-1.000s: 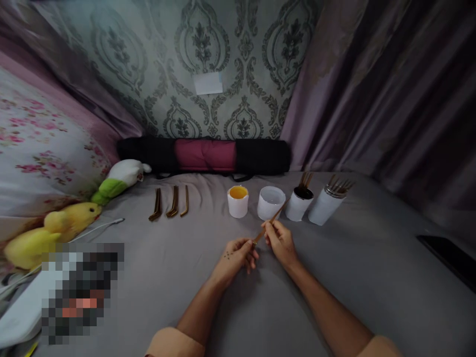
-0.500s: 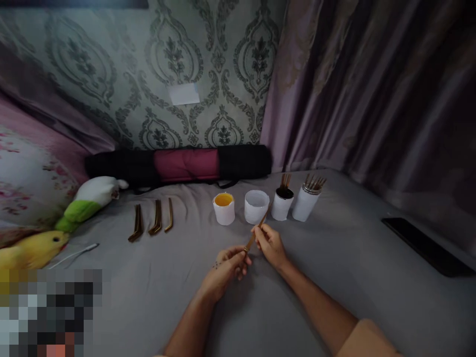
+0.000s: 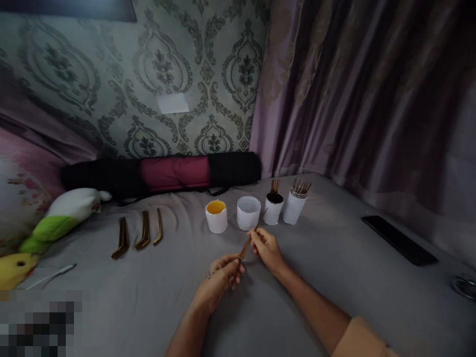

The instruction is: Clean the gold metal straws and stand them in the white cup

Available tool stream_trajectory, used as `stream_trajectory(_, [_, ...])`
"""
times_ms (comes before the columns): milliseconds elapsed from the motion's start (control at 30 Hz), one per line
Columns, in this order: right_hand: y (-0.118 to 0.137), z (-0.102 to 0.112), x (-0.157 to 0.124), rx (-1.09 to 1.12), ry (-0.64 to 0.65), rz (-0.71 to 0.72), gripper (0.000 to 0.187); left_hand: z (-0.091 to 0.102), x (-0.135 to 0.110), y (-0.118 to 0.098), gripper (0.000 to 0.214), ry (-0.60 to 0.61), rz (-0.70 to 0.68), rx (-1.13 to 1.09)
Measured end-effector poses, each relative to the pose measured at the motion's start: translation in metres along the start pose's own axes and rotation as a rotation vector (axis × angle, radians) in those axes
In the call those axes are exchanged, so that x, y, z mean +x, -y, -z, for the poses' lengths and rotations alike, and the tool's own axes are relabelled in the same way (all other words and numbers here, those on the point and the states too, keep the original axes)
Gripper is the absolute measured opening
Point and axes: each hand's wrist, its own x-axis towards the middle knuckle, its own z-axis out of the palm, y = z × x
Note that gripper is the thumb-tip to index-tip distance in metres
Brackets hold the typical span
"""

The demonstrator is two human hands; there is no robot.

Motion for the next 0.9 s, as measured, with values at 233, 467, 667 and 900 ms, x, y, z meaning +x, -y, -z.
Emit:
stream_trajectory(233, [0.007,0.008,0.003,0.017,-0.052,0.008,0.033,-0.001,-0.001,-0.001,0.035,0.017,0.01,-0.019])
stream_trajectory(467, [0.016,0.018,0.008,0.023,-0.093,0.037,0.036,-0.001,-0.001,-0.002,0.036,0.023,0.018,-0.01])
stream_trajectory(667, [0.02,0.023,0.013,0.056,-0.137,0.081,0.034,0.0,0.0,0.0,0.036,0.032,0.018,-0.017])
stream_trajectory(900, [0.025,0.034,0.019,0.056,-0.168,0.124,0.032,0.001,0.0,0.001,0.033,0.043,-0.007,-0.016])
